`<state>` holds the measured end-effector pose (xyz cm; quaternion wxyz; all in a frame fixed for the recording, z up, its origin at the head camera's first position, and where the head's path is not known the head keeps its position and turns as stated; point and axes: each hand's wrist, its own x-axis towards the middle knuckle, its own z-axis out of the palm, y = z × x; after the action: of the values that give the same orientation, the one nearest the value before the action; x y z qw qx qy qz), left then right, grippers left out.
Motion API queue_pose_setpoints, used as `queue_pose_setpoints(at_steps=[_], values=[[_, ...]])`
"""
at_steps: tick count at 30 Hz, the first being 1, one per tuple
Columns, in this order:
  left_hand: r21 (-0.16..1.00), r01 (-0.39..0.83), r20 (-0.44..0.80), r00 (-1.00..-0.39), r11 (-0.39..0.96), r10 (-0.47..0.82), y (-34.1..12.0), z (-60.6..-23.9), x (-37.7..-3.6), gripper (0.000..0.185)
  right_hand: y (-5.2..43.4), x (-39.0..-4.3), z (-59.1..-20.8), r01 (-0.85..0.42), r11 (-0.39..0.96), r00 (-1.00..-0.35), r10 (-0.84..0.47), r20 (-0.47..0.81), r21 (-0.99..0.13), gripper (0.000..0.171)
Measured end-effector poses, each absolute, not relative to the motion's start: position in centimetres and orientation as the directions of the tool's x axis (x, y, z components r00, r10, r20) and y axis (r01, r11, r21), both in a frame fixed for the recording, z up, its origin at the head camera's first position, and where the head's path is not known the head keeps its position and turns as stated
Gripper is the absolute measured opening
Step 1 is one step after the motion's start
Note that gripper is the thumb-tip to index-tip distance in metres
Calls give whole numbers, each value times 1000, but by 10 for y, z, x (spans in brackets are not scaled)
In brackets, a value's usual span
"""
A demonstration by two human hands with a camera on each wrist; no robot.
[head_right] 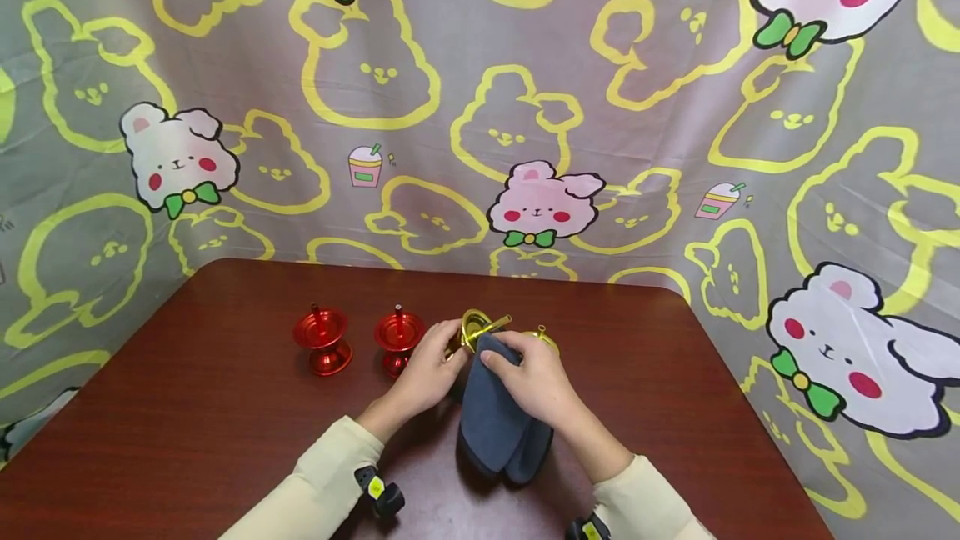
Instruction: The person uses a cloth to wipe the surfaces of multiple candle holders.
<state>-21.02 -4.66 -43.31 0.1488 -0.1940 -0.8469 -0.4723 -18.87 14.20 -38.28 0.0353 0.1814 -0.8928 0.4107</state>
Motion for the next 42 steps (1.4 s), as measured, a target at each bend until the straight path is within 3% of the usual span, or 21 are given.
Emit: queue_pose_setpoints(at_steps=[16,23,31,42], values=[[695,543,558,-821,471,124,-42,-437,-214,32,142,-187,-380,-311,532,-937,-309,162,-788,27],[625,543,624,-779,561,59,-41,-435,-214,26,136,-184,-383,-298,497,-938,-313,152,-815,27],[551,532,658,-751,643,58,-38,-432,-215,34,134,-181,-384,-274,484,-941,-315,127,-831,27],[551,523,630,-772,651,87,-38,-433,-214,36,137,-180,-387,-293,482,-933,-334,136,-826,27]])
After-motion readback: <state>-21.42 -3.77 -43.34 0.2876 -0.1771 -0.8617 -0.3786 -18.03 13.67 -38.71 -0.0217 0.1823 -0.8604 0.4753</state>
